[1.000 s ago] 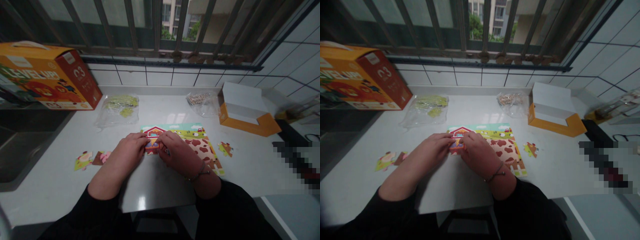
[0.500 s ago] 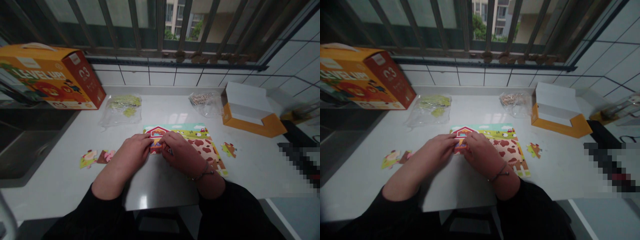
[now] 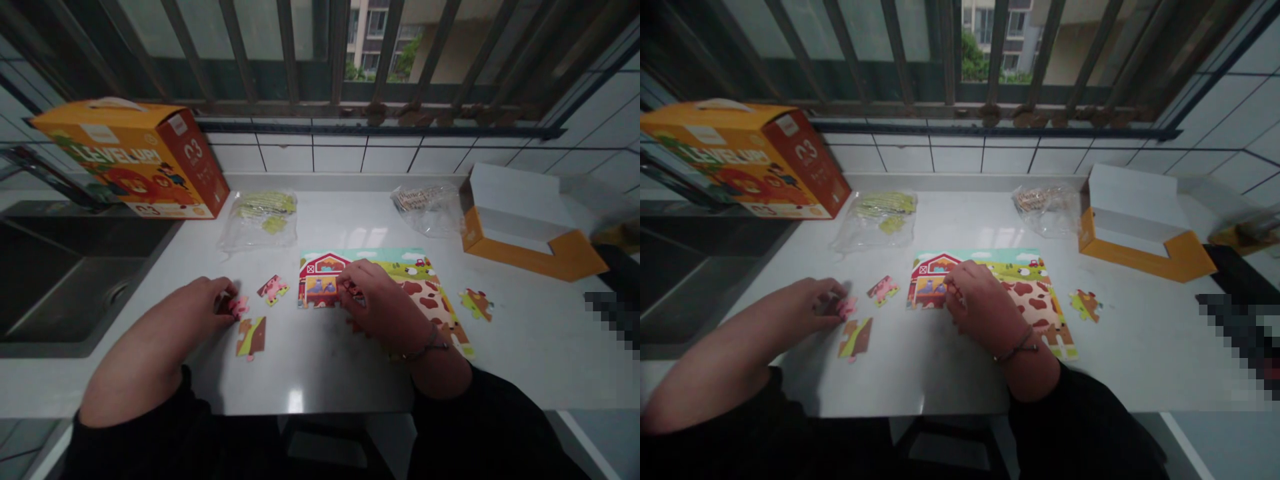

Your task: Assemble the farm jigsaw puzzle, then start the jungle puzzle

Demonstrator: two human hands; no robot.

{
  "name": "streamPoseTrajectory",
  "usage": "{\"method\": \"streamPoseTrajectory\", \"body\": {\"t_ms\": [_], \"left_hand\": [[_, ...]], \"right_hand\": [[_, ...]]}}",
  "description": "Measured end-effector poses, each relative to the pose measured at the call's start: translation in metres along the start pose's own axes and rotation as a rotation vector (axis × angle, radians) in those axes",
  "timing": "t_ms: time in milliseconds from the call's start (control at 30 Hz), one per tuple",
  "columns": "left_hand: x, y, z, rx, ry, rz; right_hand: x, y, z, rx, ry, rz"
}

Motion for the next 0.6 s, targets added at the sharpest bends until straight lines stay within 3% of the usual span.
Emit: {"method": "streamPoseTrajectory", "body": {"t_ms": [133,333,467,600], "left_hand": [[-0.002,-0.007,0.001,-0.041,0.052,0.031],[-0.011,0.006,0.019,-0.091,0.052,0.109],[-0.037,0.009,0.025,-0.084,0.167,-0.039],[-0.076,0.01,0.012,0.003,0.451,-0.203]], "right_hand": [[-0.001,0.001,0.001,-0.023,0.003,0.018],[-0.008,0.001,0.004,-0.087,-0.018,-0.035],[-0.009,0.001,0.008,-0.138,-0.02,-0.061],[-0.007,0.0,0.009,-0.135,-0.033,-0.076]]}}
Point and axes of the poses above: each hand's wrist, its own y-axis away from the middle knuckle, its own z-axis out of the back of the hand, x = y × z, the point moved 5 cm from there along -y, towards the middle knuckle, and after that the axes turned 5 degrees about -x, right-handed, at the moved point
